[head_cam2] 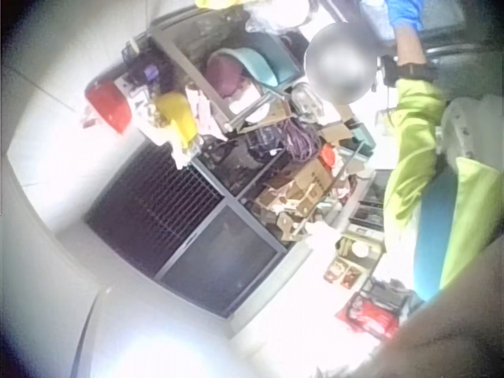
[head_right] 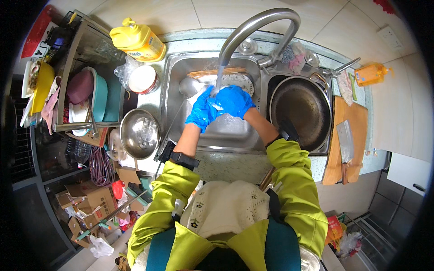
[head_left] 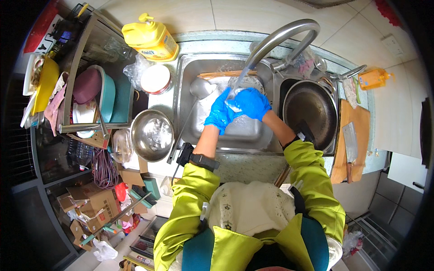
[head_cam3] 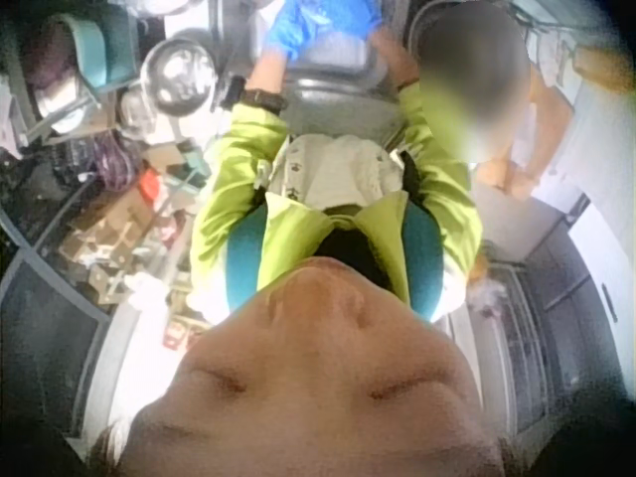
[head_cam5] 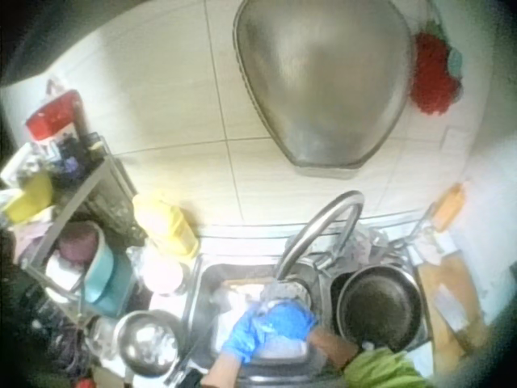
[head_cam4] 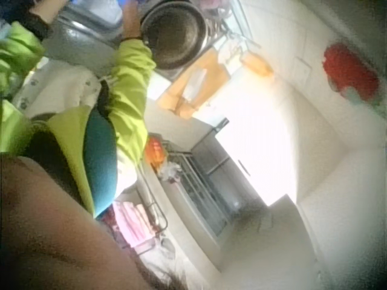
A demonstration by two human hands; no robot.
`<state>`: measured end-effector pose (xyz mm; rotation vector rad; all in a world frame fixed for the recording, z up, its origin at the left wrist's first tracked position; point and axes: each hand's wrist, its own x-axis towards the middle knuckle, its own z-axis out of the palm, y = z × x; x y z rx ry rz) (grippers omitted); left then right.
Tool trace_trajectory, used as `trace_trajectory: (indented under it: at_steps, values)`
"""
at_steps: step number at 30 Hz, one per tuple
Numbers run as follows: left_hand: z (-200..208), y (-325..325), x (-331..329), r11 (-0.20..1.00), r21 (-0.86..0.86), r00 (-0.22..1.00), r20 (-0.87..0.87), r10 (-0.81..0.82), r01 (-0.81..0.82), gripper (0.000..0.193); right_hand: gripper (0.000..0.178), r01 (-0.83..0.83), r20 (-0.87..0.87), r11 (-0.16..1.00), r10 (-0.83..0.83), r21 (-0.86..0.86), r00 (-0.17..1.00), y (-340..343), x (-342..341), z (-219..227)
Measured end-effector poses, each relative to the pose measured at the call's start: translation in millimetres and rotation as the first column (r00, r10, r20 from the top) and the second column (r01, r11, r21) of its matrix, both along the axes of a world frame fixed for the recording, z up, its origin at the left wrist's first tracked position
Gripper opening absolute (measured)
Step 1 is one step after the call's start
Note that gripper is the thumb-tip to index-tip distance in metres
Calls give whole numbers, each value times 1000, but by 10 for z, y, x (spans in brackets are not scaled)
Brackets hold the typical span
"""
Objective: The person washes a wok, ladle, bowls, and a glass in a kitchen sink using a sponge and running water. They scrub each item, rinse it, and place it aside in the sink or on the counter.
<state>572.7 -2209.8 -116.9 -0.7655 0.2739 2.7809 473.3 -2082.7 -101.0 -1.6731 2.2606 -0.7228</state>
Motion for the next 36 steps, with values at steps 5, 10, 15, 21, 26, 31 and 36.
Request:
trace_trajectory:
  at_steps: [5,10,15,21,26,31,36]
  values:
    - [-244,223,16,853,-387,922,17,386,-350,43,25,552,50,669,-614,-498,788,-22,118,-200]
    - [-104,-54,-66,-203,-962,983,-178,-49,-185,32,28,698,646,716,-525,-19,555,-201,-20,-290]
    - [-157,-324,-136,-697,-716,972,151,-182,-19,29,19,272,-66,938,-263,216,962,-277,-133,-70]
    - [-414,-207,-128,387,-918,917,222,331,82,37,21,672,463,738,-620,68,634,-341,29,-197]
    - [-427,194,-221,482,-843,900,-8,435,-240,36,27,730,978,665,-6,159,-208,-402,189,-474]
    - [28,-384,-129,-534,-822,979,-138,-150,-197,53,31,746,992,666,-79,-17,93,-413,140,-581]
    - [727,-1098,46,-876,-468,991,-116,-69,-115,52,30,360,415,933,-325,-6,850,-676,296,-841]
